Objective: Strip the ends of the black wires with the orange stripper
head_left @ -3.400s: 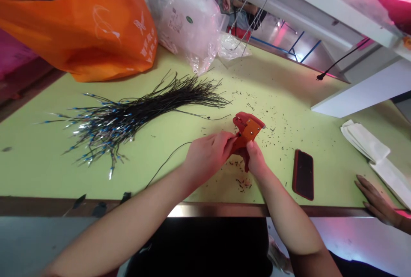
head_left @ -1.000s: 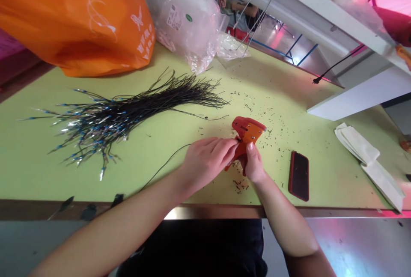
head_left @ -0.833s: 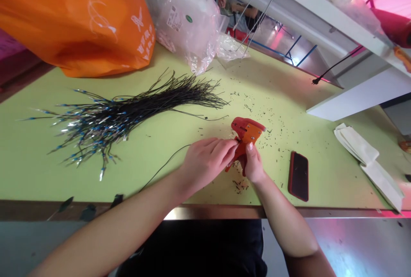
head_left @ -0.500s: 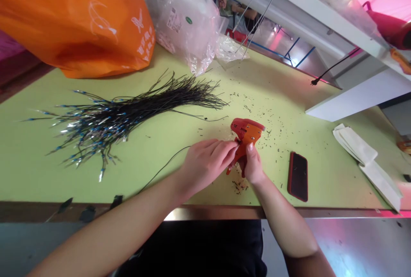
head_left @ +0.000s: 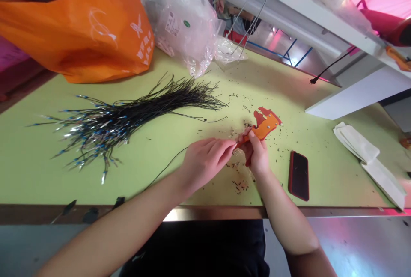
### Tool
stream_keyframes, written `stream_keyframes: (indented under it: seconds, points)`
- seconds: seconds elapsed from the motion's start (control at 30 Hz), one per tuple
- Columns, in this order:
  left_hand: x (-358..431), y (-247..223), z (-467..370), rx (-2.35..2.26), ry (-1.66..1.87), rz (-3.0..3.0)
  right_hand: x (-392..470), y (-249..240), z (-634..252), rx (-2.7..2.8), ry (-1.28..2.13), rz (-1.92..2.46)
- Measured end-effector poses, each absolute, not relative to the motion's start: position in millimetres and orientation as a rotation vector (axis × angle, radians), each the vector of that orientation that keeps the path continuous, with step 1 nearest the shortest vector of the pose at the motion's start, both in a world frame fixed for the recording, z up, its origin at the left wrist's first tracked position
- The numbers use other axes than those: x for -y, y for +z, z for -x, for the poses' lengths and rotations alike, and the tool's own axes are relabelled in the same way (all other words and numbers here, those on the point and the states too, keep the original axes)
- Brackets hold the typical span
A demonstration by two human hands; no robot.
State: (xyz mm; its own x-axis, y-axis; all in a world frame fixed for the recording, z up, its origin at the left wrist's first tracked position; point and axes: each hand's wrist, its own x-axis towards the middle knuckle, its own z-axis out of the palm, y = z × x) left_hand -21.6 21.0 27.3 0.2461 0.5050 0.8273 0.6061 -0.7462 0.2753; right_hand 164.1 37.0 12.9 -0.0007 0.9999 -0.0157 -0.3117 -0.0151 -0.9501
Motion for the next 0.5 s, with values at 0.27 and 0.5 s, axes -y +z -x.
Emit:
stream_keyframes:
  seconds: [0.27,0.5]
  points:
    - [-30,11,17,1.164,-1.496,2.429,-35,9,-164,1.054,1.553,0.937]
    - [-40,0,20,1.314,-1.349,2.595,-49,4,-172,0.94,1.429,0.957]
